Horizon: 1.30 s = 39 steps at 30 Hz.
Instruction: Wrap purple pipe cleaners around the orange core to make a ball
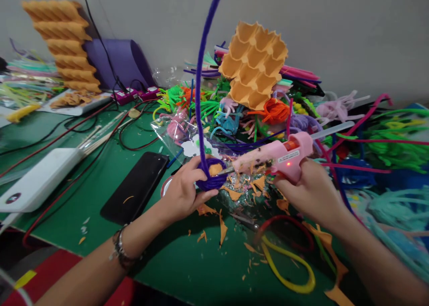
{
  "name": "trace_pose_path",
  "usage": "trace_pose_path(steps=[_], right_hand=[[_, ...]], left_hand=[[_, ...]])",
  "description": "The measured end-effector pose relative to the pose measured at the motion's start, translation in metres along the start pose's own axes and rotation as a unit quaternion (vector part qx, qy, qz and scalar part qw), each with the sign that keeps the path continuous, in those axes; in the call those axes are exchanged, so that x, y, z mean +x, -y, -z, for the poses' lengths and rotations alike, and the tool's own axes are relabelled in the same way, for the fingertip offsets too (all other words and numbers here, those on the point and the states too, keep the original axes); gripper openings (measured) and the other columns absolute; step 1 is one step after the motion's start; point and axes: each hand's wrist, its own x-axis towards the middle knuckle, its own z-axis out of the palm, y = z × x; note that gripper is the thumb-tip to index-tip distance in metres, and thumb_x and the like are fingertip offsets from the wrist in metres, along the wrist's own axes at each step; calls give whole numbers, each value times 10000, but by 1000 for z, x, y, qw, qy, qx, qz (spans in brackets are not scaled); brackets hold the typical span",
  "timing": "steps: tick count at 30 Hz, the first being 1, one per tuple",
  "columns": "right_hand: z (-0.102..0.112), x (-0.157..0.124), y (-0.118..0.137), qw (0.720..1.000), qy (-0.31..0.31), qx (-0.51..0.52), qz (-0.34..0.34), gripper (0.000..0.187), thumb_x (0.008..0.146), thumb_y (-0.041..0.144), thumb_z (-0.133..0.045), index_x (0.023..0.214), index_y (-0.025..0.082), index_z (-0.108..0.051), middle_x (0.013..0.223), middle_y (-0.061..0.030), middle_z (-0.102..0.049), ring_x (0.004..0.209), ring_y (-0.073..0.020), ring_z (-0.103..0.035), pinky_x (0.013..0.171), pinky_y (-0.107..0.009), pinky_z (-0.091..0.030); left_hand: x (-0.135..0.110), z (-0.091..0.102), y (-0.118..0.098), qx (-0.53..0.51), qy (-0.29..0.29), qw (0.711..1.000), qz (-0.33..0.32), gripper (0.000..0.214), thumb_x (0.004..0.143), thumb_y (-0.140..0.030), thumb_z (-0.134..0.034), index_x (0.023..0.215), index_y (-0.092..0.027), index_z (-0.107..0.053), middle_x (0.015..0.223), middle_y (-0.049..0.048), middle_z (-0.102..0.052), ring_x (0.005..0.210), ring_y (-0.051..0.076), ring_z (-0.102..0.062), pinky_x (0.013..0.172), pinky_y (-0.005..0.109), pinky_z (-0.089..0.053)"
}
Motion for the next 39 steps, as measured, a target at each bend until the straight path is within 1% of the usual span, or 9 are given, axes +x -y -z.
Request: trace_pose_path(steps=[4,11,16,19,23,27,32,35,39], right_hand=[[1,1,-2,1000,3,5,10,172,552,235,-423,459,244,-280,375,60,-290,342,-78,-291,326,-225,-209],[3,2,-2,1000,3,-11,19,178,557,220,-431,464,244,-282,363,53,-309,336,-85,-314,313,-221,-220],[3,1,-7,999,5,-38,17,126,592,267,-439,504,234,-355,427,12,-451,402,-134,-446,395,-253,-337],[4,1,-13,997,-14,-65,27,153,616,283,-447,512,239,-345,461,-2,-460,459,-163,-487,435,-270,-352],[4,0,-25,992,-49,-118,13,118,651,300,-476,563,235,-433,554,-29,-505,585,-211,-550,517,-296,-388],[-5,-6,-40,997,6,-72,-7,168,712,363,-510,646,212,-541,613,-48,-564,703,-246,-594,618,-323,-447],[-24,-19,-54,997,62,-25,28,262,810,345,-414,876,182,-608,925,-107,-643,906,-256,-593,781,-367,-461],[-30,-22,-58,994,93,-19,47,253,837,330,-397,846,196,-611,883,-90,-644,885,-241,-589,787,-359,-459],[-33,-22,-56,991,116,-21,59,257,858,345,-396,746,197,-573,773,-63,-612,734,-205,-562,687,-331,-466]], left_hand=[[-1,-1,2,-16,-22,1000,-7,232,859,-320,-518,958,-216,-335,1089,137,-524,1019,235,-585,764,412,-532],[-2,-2,2,-35,-22,999,5,230,851,-311,-530,953,-216,-348,1098,130,-529,1026,229,-582,792,430,-522],[-2,-3,3,-28,-21,999,2,215,861,-310,-511,949,-218,-338,1088,132,-532,1004,225,-585,767,407,-523],[-4,-4,4,-9,-17,1000,10,217,871,-325,-488,981,-217,-336,1072,125,-532,974,215,-594,746,370,-518],[-8,-5,5,9,-53,998,30,271,875,-362,-471,1055,-219,-327,1075,119,-519,937,199,-598,722,329,-507],[-10,-4,5,16,-41,999,28,267,877,-357,-467,1056,-214,-330,1083,131,-519,966,211,-588,732,332,-497],[-11,-4,5,47,-11,998,35,274,879,-362,-459,1070,-216,-328,1073,123,-526,969,214,-590,745,342,-498],[-11,-5,5,53,-18,997,44,279,879,-377,-450,1071,-221,-321,1074,113,-514,938,200,-597,718,324,-507],[-10,-7,5,62,-20,997,41,278,879,-387,-449,1065,-220,-326,1053,105,-515,914,194,-600,692,308,-511]])
